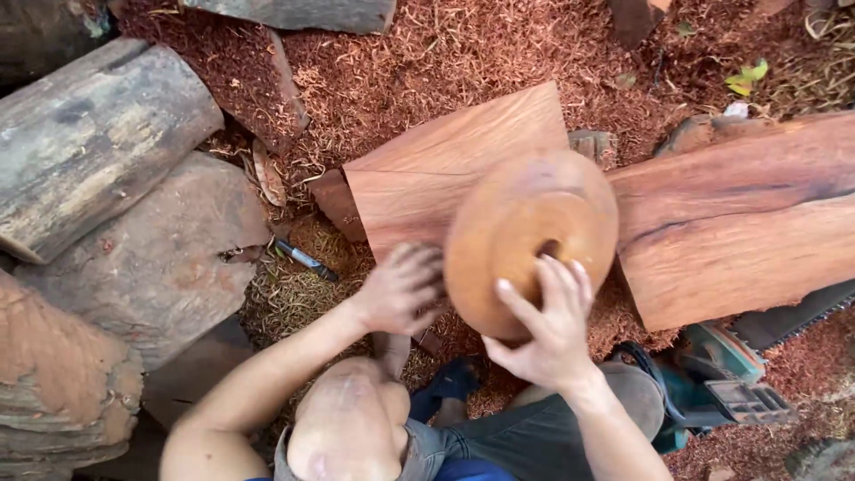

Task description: Using a chainsaw to cut wood and then inspecting and assembling wooden pieces.

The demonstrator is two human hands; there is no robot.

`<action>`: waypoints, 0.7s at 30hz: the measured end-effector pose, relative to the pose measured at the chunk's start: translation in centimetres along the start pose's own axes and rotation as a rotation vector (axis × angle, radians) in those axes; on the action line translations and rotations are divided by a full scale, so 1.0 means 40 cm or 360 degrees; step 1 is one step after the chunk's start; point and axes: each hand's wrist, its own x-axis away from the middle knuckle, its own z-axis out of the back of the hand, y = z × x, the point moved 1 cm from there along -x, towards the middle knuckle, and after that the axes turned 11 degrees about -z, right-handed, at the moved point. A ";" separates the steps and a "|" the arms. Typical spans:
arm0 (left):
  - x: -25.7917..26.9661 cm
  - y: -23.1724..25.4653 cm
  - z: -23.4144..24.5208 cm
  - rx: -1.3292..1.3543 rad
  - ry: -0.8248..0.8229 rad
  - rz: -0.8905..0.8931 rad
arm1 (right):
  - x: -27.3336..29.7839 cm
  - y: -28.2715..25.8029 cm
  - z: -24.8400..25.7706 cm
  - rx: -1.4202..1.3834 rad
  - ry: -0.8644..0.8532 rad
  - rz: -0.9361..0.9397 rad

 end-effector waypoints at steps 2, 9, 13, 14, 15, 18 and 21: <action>0.048 -0.038 0.011 0.0294 0.0383 0.0189 | -0.040 -0.013 -0.063 0.0034 -0.0062 0.0042; 0.055 -0.170 -0.008 0.0606 0.0790 0.1468 | -0.131 -0.022 -0.148 0.0219 -0.0455 0.0084; -0.073 -0.248 0.066 -0.0374 0.0487 0.0676 | -0.110 0.007 -0.115 0.0230 -0.0405 0.0076; -0.112 -0.272 0.084 -0.0335 0.0469 0.0644 | -0.068 0.029 -0.117 0.0236 -0.0388 0.0026; -0.150 -0.293 0.097 -0.0261 0.0218 0.0544 | -0.021 0.046 -0.117 0.0052 -0.0142 -0.0069; -0.245 -0.356 0.062 0.0064 -0.0292 0.0473 | 0.124 0.127 -0.136 -0.0367 0.0368 -0.0549; -0.285 -0.352 0.017 0.0271 -0.0512 0.0552 | 0.125 0.215 -0.104 -0.0413 0.0582 -0.0835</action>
